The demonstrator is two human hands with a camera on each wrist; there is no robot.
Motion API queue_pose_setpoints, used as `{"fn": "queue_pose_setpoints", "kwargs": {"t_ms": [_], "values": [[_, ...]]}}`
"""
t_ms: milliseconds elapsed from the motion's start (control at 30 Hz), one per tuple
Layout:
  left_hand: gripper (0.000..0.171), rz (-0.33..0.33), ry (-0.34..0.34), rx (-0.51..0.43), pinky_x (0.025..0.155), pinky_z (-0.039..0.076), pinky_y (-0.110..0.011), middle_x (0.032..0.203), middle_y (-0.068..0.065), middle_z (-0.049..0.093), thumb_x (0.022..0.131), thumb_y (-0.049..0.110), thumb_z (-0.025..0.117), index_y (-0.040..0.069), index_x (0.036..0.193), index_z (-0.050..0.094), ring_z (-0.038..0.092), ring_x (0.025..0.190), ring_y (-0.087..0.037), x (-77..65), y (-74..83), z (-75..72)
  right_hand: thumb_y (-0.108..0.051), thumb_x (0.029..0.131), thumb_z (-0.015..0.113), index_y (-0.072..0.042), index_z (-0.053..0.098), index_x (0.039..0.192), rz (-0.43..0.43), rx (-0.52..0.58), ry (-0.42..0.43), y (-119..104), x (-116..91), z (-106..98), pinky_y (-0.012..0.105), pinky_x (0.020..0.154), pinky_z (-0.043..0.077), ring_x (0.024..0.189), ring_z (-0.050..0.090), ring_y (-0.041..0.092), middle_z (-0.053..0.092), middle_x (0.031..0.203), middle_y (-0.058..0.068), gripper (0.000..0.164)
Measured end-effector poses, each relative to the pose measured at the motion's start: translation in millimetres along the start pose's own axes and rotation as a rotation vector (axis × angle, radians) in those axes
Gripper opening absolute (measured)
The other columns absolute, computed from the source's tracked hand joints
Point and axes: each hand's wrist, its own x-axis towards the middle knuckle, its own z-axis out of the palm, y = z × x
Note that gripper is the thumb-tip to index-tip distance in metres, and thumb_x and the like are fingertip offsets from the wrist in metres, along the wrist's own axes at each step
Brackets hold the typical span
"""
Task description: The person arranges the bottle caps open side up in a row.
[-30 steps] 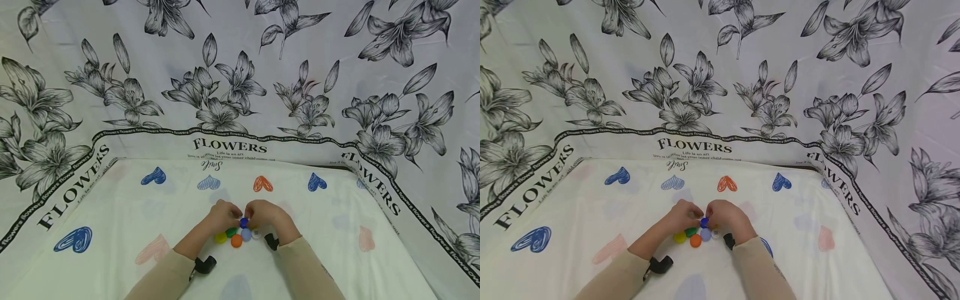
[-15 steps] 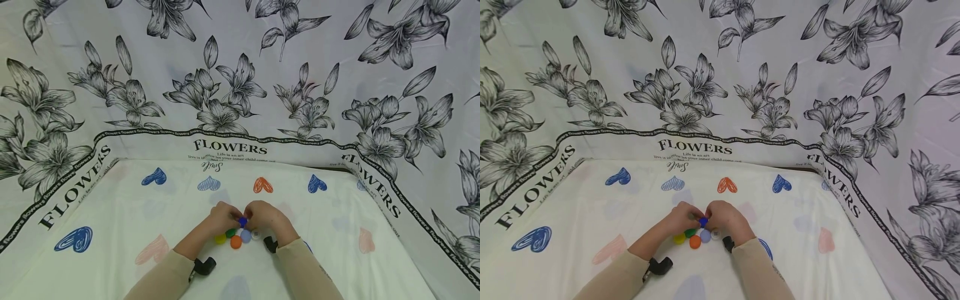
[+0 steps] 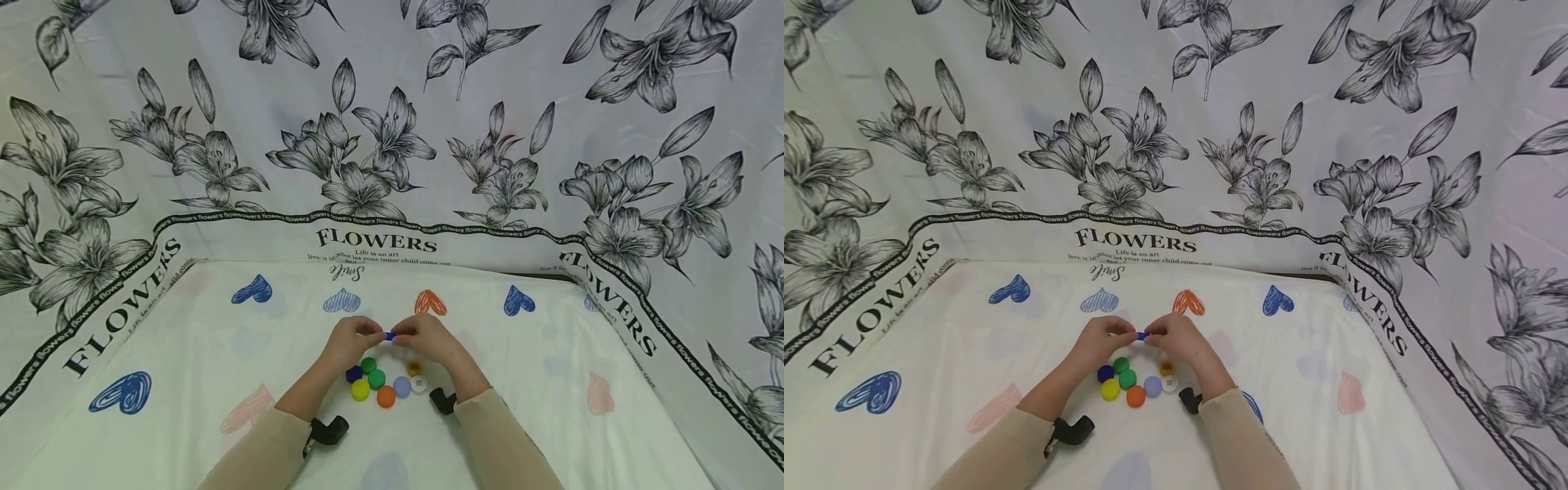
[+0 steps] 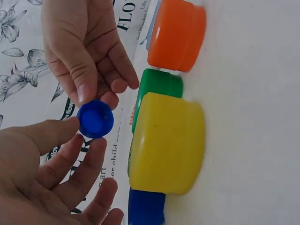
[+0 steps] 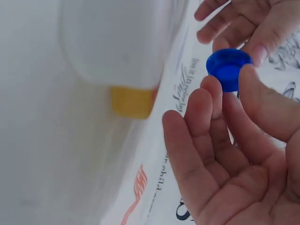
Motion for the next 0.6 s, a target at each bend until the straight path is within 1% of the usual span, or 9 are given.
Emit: {"fn": "queue_pose_setpoints", "kwargs": {"t_ms": [167,333,467,600], "values": [[0.014,-0.04,0.048,-0.023,0.082,0.055,-0.034,0.089,0.0,0.072,0.096,0.023,0.074,0.01,0.093,0.077,0.062,0.085,-0.018,-0.5,-1.1,3.2,-0.021,0.095,0.075,-0.008,0.07,0.1,0.066,0.086,0.088,-0.9,2.0,3.8,0.035,0.076,0.052,0.084,0.066,0.024,0.069,0.086,0.001,0.014],[0.016,-0.058,0.06,-0.03,0.08,0.055,-0.034,0.091,-0.002,0.074,0.098,0.023,0.072,0.008,0.096,0.078,0.062,0.083,-0.019,-0.4,-3.5,6.8,-0.023,0.097,0.074,-0.01,0.073,0.093,0.103,0.11,0.12,-2.2,1.9,7.5,0.033,0.073,0.051,0.082,0.066,0.024,0.072,0.085,0.003,0.013],[0.016,-0.063,0.042,-0.009,0.079,0.055,-0.032,0.091,-0.002,0.073,0.098,0.023,0.072,0.008,0.099,0.078,0.061,0.083,-0.019,-0.6,-4.6,8.5,-0.021,0.098,0.072,-0.009,0.075,0.095,0.117,0.109,0.124,-2.8,1.6,8.6,0.031,0.072,0.052,0.08,0.067,0.022,0.073,0.086,0.003,0.013],[0.016,-0.049,0.007,0.021,0.078,0.055,-0.033,0.093,-0.003,0.072,0.097,0.017,0.072,0.004,0.105,0.076,0.061,0.082,-0.019,-1.3,-6.0,9.7,-0.016,0.099,0.07,-0.006,0.077,0.104,0.132,0.088,0.084,-1.7,1.9,9.6,0.03,0.071,0.053,0.079,0.064,0.019,0.072,0.089,0.003,0.014]]}}
